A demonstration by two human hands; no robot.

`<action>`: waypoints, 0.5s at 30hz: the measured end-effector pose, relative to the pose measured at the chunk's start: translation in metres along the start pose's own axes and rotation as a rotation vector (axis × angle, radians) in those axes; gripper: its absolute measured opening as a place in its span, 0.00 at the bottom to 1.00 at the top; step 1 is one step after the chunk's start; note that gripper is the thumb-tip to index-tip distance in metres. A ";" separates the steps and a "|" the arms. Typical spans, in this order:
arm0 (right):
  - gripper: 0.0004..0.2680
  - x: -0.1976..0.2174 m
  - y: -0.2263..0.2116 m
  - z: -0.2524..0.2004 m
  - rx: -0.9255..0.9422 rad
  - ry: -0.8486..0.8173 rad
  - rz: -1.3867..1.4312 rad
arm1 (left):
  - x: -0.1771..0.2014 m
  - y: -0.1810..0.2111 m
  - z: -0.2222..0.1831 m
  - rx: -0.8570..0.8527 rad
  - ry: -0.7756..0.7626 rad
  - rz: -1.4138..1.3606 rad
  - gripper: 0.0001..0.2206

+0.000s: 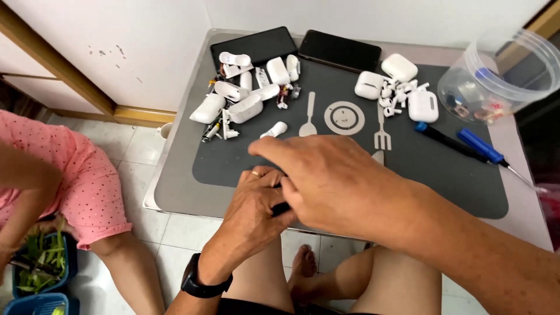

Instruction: Disassembling small electronic earbud cases and marking internal components using hand tools.

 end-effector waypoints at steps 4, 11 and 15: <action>0.08 -0.007 0.004 0.001 -0.011 0.215 -0.170 | -0.008 -0.012 -0.002 0.049 -0.008 0.036 0.08; 0.04 -0.013 0.002 0.008 -0.073 0.083 -0.128 | -0.010 -0.013 -0.004 0.044 0.012 -0.031 0.07; 0.17 -0.009 -0.004 0.008 -0.071 -0.004 -0.049 | -0.016 -0.010 0.001 0.043 -0.016 -0.028 0.06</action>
Point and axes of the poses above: each hand's wrist, its own z-axis towards the middle knuckle, its own x-axis out of the back of the hand, y = z × x, the point moved 4 cm from there along z, towards the middle knuckle, and after that the axes turned 9 degrees about -y, right-handed, at the moved point
